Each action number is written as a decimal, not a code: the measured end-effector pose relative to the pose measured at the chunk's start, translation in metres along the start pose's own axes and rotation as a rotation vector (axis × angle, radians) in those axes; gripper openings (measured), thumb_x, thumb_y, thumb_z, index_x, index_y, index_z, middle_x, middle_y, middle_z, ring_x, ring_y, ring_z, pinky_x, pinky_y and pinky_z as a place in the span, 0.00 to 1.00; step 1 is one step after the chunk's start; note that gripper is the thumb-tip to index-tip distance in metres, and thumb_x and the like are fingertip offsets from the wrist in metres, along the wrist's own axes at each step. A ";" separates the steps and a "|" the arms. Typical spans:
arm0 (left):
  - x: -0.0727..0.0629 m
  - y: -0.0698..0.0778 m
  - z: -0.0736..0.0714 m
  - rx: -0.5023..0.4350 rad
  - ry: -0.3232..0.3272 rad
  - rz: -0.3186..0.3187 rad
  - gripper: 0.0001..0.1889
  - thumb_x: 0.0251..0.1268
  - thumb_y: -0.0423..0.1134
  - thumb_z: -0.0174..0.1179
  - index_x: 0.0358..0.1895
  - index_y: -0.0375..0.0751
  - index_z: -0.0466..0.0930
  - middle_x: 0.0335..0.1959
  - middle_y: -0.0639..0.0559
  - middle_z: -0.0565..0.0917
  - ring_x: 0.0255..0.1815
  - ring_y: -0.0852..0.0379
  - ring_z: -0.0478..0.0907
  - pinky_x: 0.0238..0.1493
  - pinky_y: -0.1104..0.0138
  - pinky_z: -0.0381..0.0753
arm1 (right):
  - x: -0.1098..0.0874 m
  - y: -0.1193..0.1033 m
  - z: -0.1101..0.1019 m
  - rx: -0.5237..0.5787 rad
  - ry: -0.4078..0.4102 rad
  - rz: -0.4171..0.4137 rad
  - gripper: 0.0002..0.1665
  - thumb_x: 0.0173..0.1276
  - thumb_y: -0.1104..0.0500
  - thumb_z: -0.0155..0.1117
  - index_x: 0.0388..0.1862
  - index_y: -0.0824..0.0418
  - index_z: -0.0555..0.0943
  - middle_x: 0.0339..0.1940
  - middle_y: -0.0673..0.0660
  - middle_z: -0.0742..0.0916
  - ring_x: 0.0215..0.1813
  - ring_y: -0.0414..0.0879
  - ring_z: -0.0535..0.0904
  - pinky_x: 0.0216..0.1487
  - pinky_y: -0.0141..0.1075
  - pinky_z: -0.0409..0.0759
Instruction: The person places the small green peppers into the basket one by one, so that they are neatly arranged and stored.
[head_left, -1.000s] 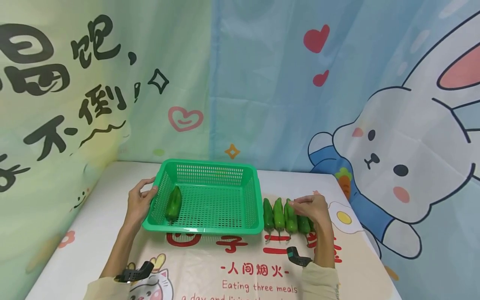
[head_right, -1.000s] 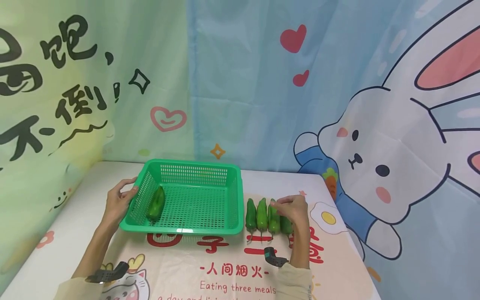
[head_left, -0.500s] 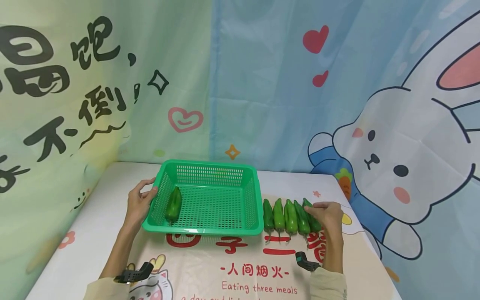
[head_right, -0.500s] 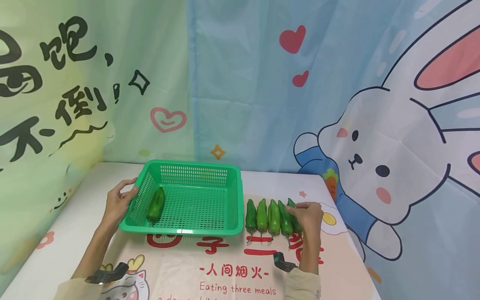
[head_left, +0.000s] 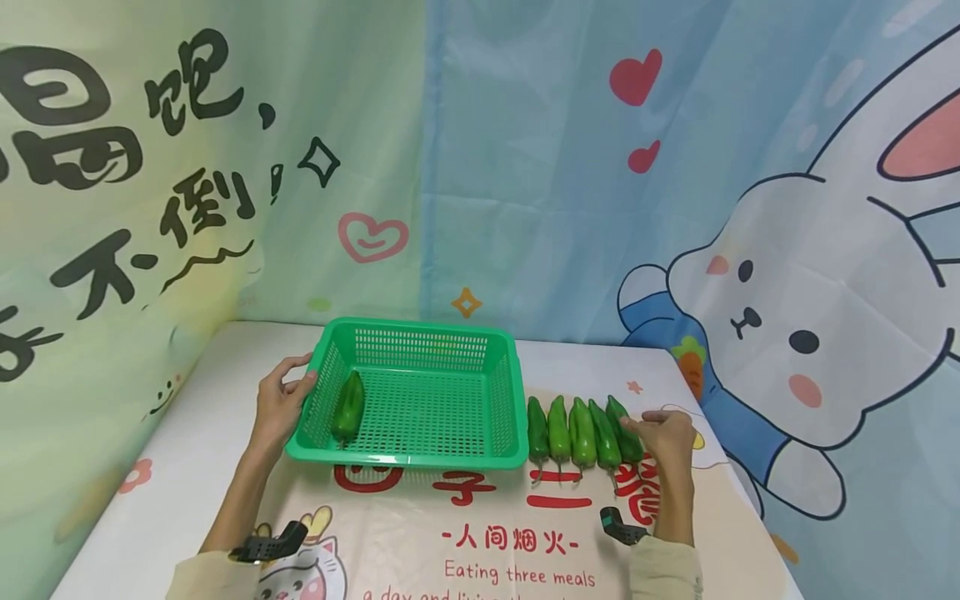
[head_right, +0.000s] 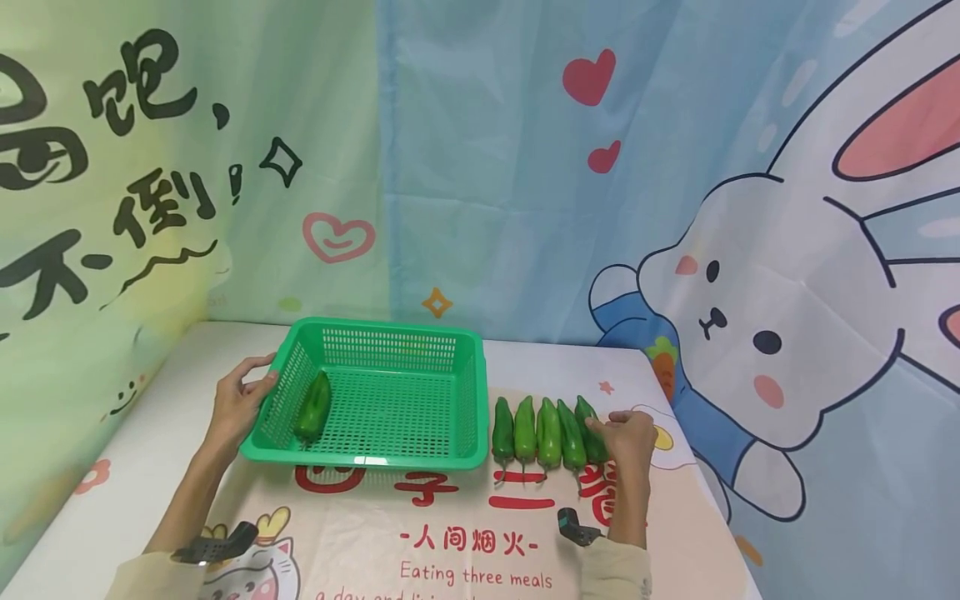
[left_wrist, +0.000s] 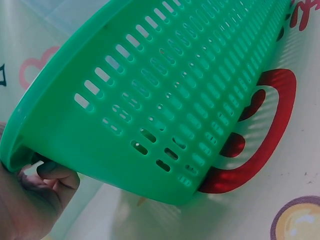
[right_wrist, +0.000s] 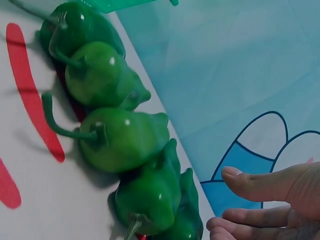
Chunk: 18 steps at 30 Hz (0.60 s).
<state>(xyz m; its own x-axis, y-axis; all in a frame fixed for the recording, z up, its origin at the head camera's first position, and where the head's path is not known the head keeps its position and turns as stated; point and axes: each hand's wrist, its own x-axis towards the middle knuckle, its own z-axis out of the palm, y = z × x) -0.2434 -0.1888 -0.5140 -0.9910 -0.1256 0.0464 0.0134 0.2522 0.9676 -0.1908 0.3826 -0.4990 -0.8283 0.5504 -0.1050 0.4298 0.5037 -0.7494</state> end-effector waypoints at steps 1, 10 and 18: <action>0.000 0.000 0.000 0.001 0.000 0.000 0.24 0.89 0.42 0.55 0.80 0.38 0.72 0.34 0.39 0.94 0.22 0.64 0.83 0.27 0.69 0.81 | 0.001 0.001 0.000 -0.006 -0.004 0.006 0.32 0.75 0.57 0.75 0.64 0.82 0.80 0.65 0.82 0.82 0.66 0.74 0.77 0.69 0.63 0.81; 0.000 0.000 0.000 0.000 -0.003 0.004 0.25 0.89 0.41 0.55 0.80 0.38 0.72 0.38 0.34 0.94 0.23 0.63 0.85 0.28 0.69 0.82 | 0.008 0.012 0.003 -0.057 -0.034 0.067 0.31 0.76 0.57 0.74 0.64 0.81 0.81 0.65 0.82 0.81 0.62 0.71 0.79 0.70 0.62 0.81; -0.001 0.001 0.000 -0.001 -0.012 -0.006 0.25 0.89 0.42 0.55 0.81 0.37 0.71 0.40 0.34 0.94 0.25 0.63 0.87 0.29 0.69 0.83 | 0.013 0.022 0.011 -0.056 -0.027 0.069 0.29 0.75 0.58 0.75 0.62 0.81 0.82 0.61 0.81 0.83 0.56 0.68 0.82 0.68 0.60 0.83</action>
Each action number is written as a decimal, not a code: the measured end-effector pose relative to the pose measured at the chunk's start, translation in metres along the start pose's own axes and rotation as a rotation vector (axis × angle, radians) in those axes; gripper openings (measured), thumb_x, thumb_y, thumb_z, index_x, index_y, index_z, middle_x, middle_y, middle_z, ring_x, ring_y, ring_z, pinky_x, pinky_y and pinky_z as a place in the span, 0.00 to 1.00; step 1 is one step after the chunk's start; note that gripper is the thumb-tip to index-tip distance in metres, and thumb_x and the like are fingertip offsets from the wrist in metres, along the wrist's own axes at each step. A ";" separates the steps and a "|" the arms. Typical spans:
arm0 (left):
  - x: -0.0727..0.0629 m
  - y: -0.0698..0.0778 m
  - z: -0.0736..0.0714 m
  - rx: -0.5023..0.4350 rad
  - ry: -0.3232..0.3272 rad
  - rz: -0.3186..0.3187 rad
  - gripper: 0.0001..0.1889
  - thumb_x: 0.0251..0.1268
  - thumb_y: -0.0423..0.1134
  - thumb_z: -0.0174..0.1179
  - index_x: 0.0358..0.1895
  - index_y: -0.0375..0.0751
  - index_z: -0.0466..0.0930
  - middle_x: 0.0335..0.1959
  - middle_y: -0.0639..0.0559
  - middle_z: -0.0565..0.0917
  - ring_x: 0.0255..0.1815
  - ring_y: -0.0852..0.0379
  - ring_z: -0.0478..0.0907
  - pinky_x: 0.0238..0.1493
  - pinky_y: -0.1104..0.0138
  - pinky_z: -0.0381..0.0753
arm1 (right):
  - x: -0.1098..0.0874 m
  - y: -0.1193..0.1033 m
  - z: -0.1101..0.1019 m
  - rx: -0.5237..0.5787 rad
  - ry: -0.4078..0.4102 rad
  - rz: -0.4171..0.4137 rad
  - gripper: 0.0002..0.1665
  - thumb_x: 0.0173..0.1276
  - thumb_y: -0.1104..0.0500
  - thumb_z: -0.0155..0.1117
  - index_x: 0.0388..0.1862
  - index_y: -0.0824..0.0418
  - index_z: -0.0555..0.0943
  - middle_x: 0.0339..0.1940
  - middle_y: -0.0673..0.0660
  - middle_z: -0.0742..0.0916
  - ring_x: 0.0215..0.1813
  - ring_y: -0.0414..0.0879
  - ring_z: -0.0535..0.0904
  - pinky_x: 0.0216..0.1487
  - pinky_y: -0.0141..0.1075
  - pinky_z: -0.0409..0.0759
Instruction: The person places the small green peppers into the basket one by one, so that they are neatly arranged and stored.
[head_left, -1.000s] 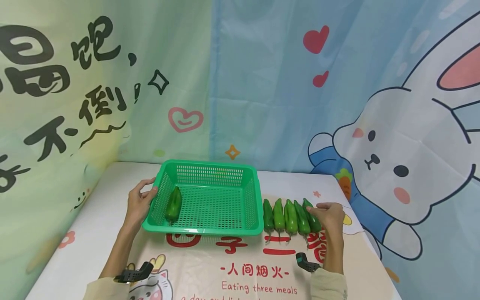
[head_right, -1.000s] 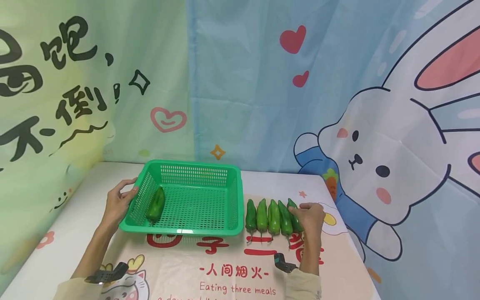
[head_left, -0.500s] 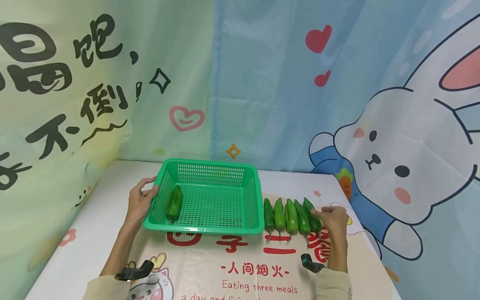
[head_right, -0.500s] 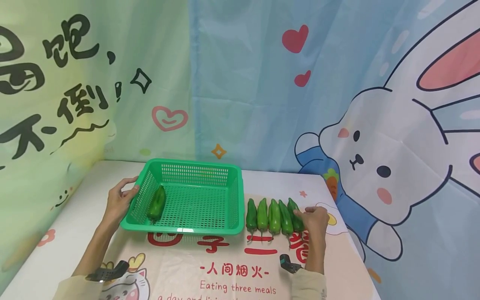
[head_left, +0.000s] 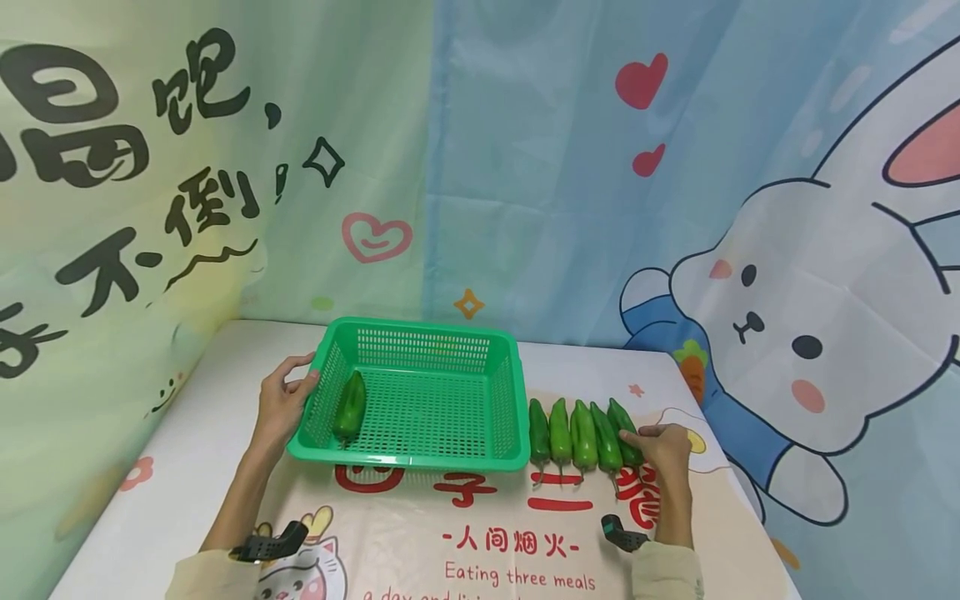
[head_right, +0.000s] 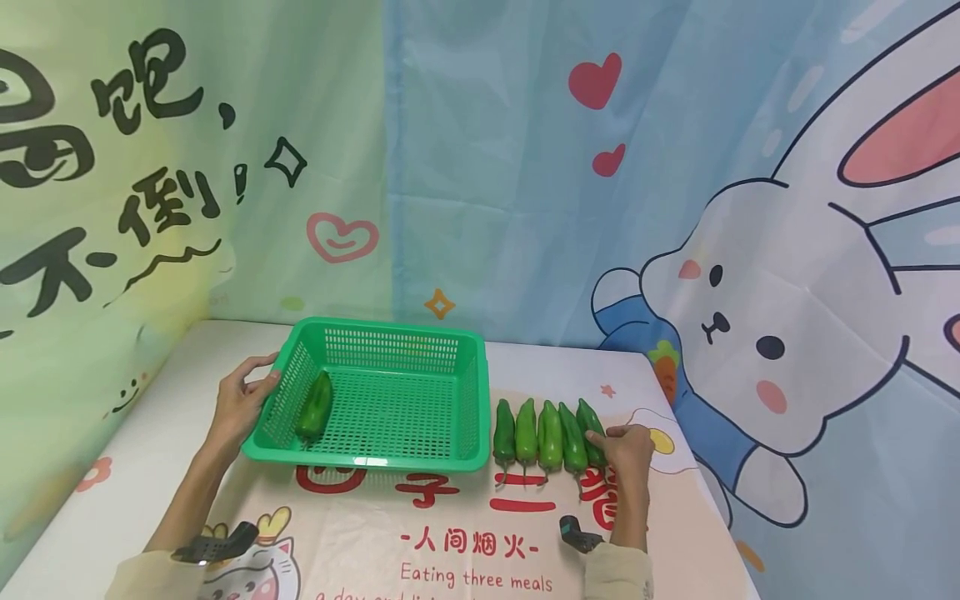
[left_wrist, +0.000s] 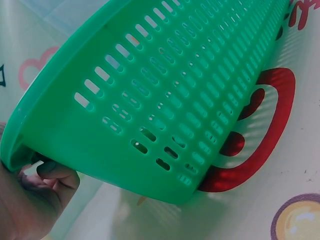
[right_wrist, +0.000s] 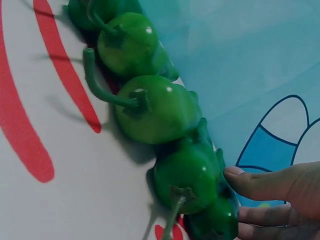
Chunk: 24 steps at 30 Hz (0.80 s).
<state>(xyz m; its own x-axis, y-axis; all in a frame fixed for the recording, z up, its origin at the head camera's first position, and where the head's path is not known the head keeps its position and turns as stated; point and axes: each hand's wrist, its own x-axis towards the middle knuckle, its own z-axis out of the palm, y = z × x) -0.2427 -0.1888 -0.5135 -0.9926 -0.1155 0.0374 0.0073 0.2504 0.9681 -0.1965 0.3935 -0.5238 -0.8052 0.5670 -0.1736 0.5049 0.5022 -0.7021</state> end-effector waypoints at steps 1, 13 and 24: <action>0.000 0.000 0.000 0.002 -0.001 0.000 0.25 0.89 0.42 0.55 0.81 0.36 0.70 0.39 0.34 0.94 0.25 0.63 0.86 0.29 0.69 0.83 | 0.000 0.001 0.001 0.003 0.002 -0.001 0.29 0.75 0.58 0.75 0.62 0.81 0.82 0.61 0.81 0.84 0.55 0.68 0.82 0.67 0.59 0.84; 0.000 -0.002 0.000 0.011 0.006 0.010 0.25 0.89 0.41 0.55 0.80 0.37 0.72 0.37 0.34 0.94 0.23 0.63 0.84 0.28 0.68 0.82 | 0.000 -0.001 0.008 0.007 0.007 -0.011 0.27 0.75 0.60 0.75 0.62 0.81 0.82 0.62 0.81 0.83 0.56 0.68 0.81 0.67 0.59 0.84; 0.000 -0.001 -0.001 0.000 0.004 0.005 0.24 0.89 0.41 0.55 0.80 0.38 0.72 0.34 0.40 0.94 0.23 0.63 0.84 0.27 0.69 0.81 | 0.001 -0.003 0.013 0.006 0.057 0.010 0.25 0.73 0.61 0.77 0.59 0.79 0.85 0.59 0.79 0.84 0.52 0.63 0.80 0.47 0.42 0.82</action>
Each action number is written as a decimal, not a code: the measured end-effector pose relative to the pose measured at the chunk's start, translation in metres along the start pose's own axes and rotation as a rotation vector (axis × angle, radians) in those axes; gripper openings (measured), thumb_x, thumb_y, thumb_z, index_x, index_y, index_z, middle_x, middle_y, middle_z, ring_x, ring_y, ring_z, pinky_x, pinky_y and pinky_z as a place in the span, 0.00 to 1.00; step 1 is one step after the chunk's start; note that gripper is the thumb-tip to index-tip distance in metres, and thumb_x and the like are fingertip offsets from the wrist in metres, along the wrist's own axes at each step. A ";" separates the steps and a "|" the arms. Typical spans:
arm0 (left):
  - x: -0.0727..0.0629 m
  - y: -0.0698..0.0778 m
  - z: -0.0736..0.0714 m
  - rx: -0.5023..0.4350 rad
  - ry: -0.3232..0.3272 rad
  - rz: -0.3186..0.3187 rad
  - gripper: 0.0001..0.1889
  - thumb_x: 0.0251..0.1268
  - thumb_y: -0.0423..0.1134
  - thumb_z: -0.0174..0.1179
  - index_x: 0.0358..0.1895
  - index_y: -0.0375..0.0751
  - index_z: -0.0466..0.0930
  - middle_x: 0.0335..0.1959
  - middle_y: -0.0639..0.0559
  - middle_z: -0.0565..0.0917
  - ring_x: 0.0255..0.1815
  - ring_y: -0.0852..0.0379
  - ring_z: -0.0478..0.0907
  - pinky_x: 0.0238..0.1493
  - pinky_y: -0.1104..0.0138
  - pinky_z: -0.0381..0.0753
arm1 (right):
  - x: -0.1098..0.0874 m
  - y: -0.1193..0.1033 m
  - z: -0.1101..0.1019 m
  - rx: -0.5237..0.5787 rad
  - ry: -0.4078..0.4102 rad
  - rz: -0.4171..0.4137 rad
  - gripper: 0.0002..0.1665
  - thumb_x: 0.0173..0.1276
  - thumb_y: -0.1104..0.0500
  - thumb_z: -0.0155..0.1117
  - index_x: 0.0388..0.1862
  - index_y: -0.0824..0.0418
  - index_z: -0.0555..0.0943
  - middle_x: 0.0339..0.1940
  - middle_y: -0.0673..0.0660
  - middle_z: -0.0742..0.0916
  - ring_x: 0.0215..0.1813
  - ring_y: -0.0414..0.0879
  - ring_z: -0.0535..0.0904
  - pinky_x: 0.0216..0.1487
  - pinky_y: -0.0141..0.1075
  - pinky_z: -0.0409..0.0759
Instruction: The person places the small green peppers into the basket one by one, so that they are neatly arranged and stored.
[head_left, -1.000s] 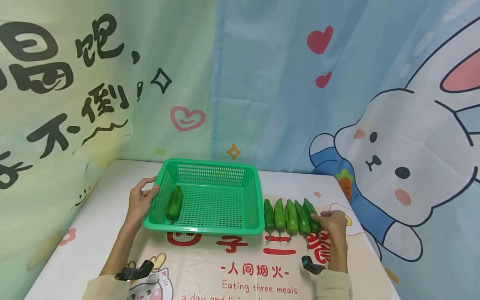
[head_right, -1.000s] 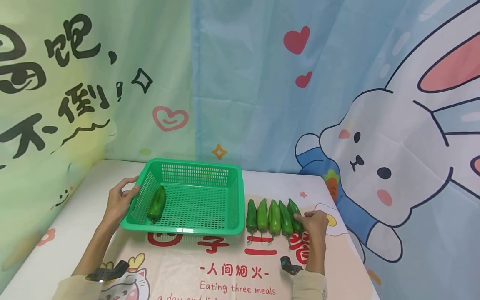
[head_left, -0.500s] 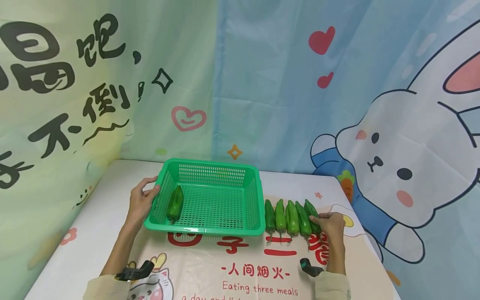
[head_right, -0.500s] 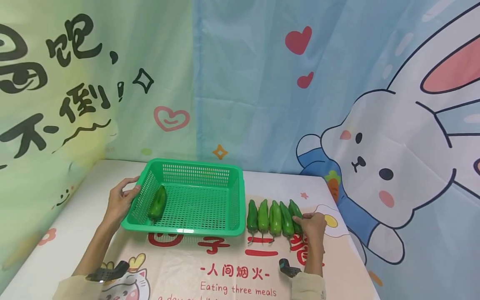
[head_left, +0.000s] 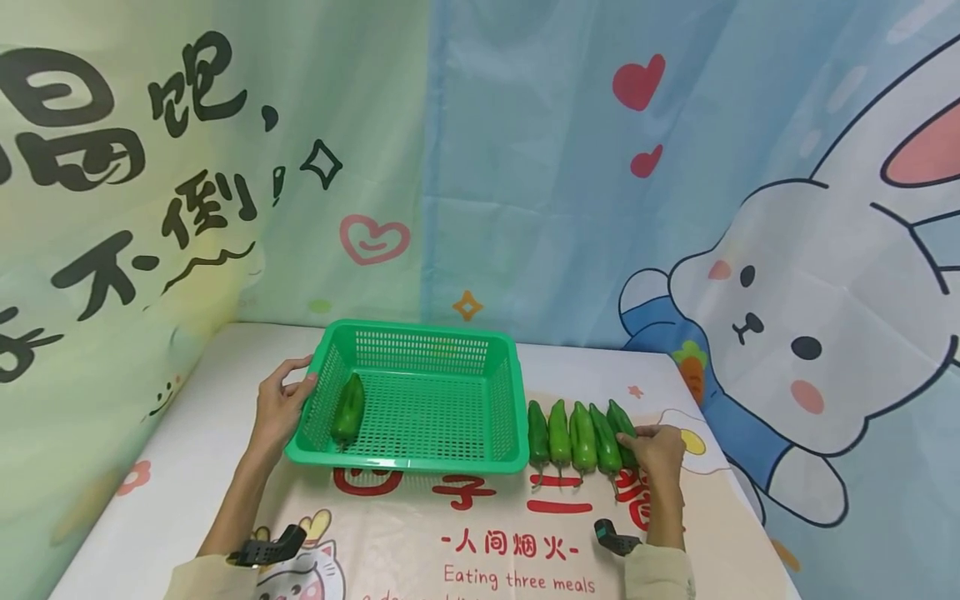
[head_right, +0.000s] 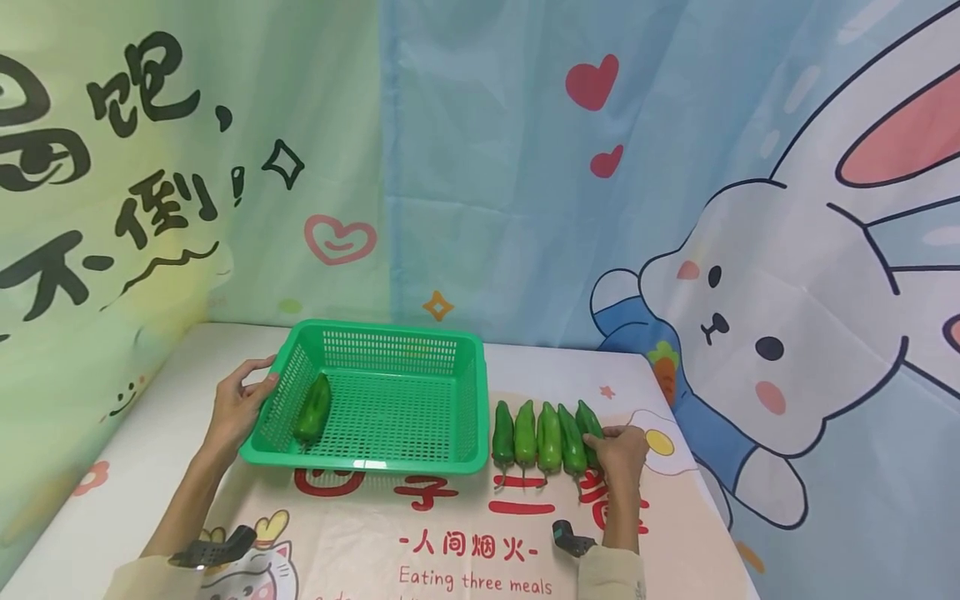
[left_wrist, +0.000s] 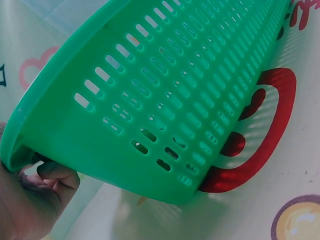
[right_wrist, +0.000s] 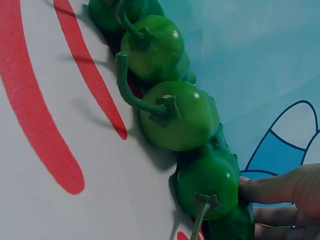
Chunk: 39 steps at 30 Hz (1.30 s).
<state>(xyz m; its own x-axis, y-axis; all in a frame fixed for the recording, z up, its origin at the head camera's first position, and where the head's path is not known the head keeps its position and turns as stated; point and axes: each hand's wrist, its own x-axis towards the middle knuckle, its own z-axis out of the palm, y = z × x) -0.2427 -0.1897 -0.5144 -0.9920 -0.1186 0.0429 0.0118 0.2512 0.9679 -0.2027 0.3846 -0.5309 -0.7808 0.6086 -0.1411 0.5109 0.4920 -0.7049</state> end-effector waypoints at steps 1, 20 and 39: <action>0.000 0.000 0.000 0.001 -0.001 -0.002 0.24 0.89 0.41 0.55 0.80 0.37 0.72 0.34 0.41 0.94 0.23 0.63 0.84 0.28 0.69 0.81 | 0.000 0.001 0.001 0.007 0.004 0.012 0.25 0.74 0.61 0.76 0.60 0.78 0.85 0.59 0.79 0.84 0.52 0.63 0.79 0.46 0.41 0.81; -0.001 0.002 0.000 -0.002 -0.003 -0.019 0.25 0.89 0.41 0.55 0.80 0.37 0.71 0.32 0.46 0.94 0.23 0.63 0.85 0.28 0.69 0.83 | 0.008 0.012 -0.001 0.152 -0.040 0.086 0.28 0.75 0.57 0.75 0.64 0.76 0.84 0.65 0.77 0.80 0.60 0.65 0.75 0.64 0.51 0.81; -0.002 0.004 0.001 -0.006 0.003 -0.009 0.25 0.89 0.41 0.56 0.80 0.36 0.72 0.33 0.43 0.94 0.23 0.64 0.85 0.28 0.70 0.83 | 0.014 0.027 -0.009 0.248 -0.121 0.135 0.37 0.77 0.49 0.72 0.73 0.73 0.79 0.72 0.75 0.78 0.69 0.63 0.73 0.57 0.37 0.79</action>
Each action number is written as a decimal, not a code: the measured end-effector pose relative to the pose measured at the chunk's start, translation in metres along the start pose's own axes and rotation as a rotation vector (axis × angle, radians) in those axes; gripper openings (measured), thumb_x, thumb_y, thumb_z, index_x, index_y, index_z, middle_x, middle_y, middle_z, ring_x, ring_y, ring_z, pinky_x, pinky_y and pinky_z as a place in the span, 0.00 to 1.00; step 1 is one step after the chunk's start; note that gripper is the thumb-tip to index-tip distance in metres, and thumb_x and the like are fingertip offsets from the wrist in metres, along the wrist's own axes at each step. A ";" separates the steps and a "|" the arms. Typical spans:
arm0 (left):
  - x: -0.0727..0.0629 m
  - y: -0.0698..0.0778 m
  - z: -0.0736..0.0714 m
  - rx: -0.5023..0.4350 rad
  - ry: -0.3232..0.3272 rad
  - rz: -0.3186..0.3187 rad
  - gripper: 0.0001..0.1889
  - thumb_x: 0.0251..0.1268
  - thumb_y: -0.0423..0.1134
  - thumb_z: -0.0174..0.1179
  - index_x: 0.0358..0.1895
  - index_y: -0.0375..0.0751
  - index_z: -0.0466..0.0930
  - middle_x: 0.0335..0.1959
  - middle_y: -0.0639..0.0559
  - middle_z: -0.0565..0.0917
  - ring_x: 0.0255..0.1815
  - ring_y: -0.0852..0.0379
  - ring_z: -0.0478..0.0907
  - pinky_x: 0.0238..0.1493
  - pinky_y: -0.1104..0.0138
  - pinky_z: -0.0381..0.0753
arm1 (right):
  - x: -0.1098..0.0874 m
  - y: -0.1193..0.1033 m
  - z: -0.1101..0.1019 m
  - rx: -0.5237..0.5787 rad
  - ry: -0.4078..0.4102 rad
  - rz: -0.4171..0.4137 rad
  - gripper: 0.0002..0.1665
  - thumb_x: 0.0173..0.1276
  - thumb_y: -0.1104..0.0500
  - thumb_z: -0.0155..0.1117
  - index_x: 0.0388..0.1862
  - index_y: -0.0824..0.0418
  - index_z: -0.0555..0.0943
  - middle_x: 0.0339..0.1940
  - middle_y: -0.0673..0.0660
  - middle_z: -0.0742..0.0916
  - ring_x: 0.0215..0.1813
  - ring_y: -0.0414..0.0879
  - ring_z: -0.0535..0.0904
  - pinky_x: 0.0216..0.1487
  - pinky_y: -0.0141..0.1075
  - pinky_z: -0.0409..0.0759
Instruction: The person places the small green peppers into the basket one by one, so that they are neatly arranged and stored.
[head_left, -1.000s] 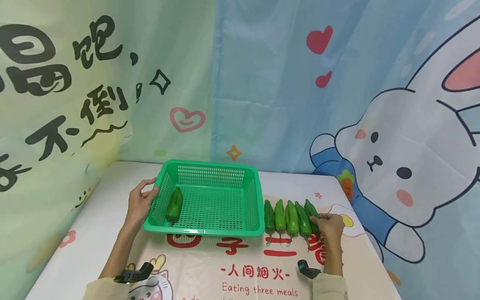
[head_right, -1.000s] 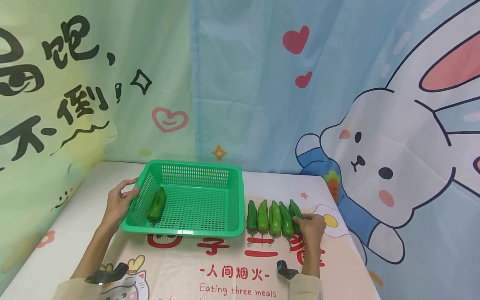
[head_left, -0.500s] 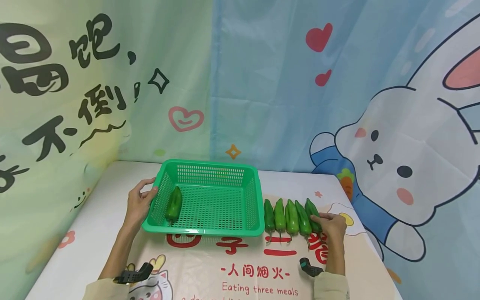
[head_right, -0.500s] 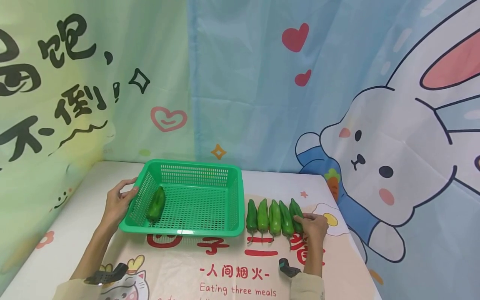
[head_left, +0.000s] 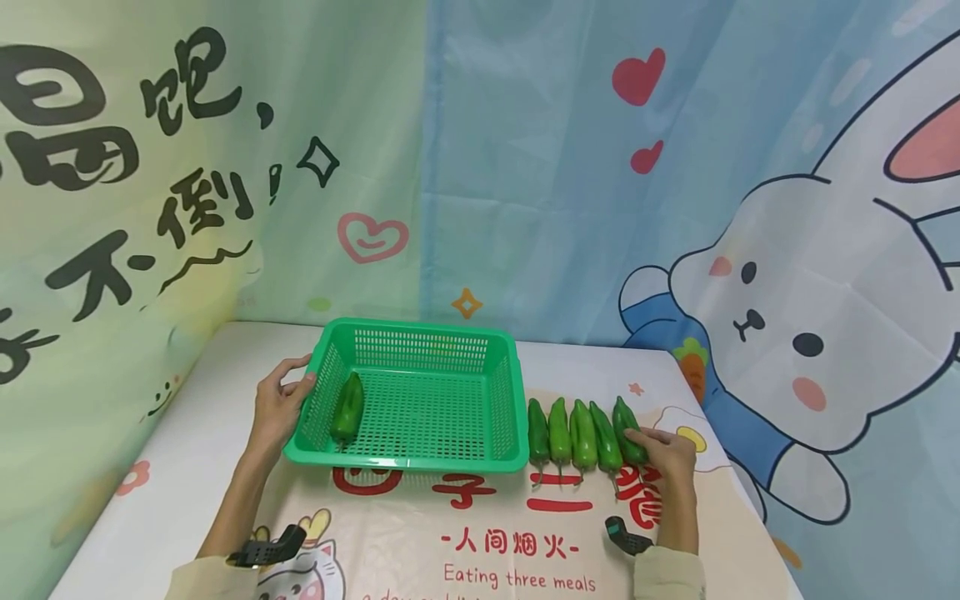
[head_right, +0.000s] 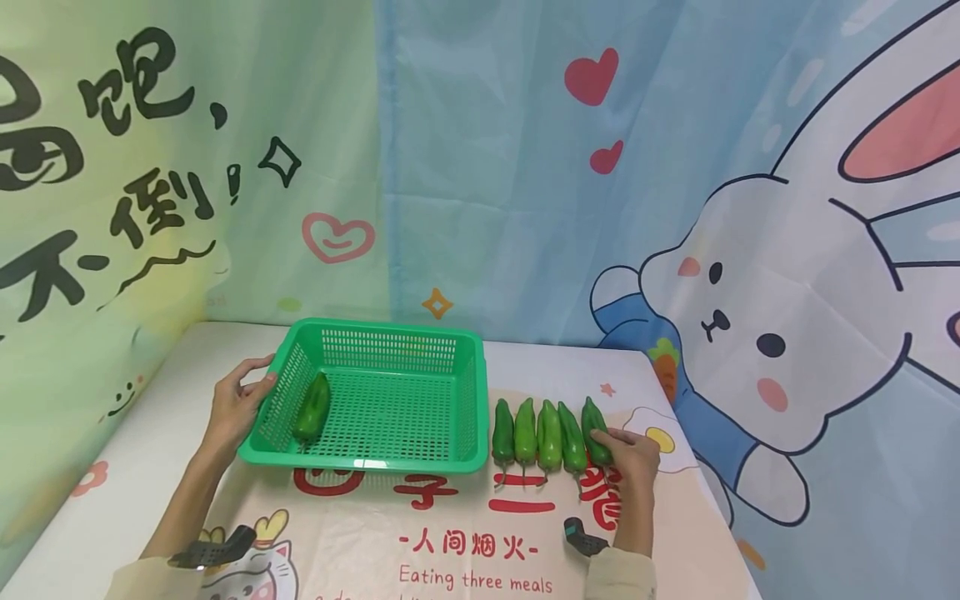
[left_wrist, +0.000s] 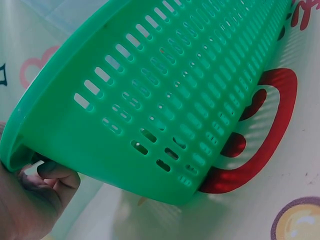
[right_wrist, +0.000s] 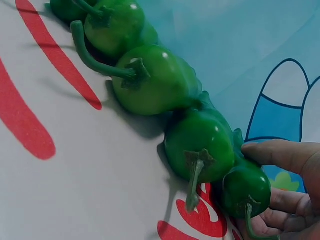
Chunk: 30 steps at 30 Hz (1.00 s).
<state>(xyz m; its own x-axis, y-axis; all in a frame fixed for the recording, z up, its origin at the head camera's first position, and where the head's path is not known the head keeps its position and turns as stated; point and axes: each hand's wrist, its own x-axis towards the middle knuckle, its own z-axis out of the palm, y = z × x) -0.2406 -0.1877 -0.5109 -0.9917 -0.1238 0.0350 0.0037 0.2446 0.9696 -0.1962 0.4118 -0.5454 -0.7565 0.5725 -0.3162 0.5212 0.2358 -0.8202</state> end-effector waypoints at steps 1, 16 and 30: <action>0.000 -0.001 0.000 0.000 0.001 -0.002 0.25 0.89 0.41 0.56 0.80 0.36 0.71 0.33 0.44 0.94 0.23 0.64 0.85 0.28 0.70 0.83 | 0.000 0.001 0.000 0.005 -0.008 0.005 0.37 0.77 0.49 0.72 0.74 0.72 0.79 0.73 0.74 0.78 0.69 0.62 0.73 0.55 0.34 0.79; 0.004 -0.005 0.000 0.002 -0.007 -0.012 0.25 0.90 0.40 0.54 0.81 0.36 0.70 0.35 0.40 0.94 0.24 0.62 0.86 0.29 0.69 0.83 | 0.009 0.007 -0.005 0.107 -0.040 0.067 0.40 0.73 0.46 0.77 0.74 0.70 0.79 0.67 0.67 0.80 0.64 0.55 0.74 0.37 0.24 0.78; 0.003 -0.005 0.000 -0.010 0.001 0.002 0.25 0.89 0.41 0.55 0.80 0.37 0.71 0.38 0.35 0.94 0.24 0.64 0.85 0.29 0.69 0.83 | 0.011 0.008 -0.003 0.128 -0.030 0.088 0.43 0.71 0.43 0.79 0.75 0.68 0.79 0.69 0.66 0.80 0.66 0.54 0.73 0.48 0.30 0.75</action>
<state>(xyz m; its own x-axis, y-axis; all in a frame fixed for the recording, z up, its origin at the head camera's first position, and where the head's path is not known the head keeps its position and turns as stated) -0.2440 -0.1897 -0.5153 -0.9916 -0.1243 0.0371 0.0069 0.2348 0.9720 -0.1986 0.4225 -0.5539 -0.7223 0.5626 -0.4023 0.5331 0.0822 -0.8421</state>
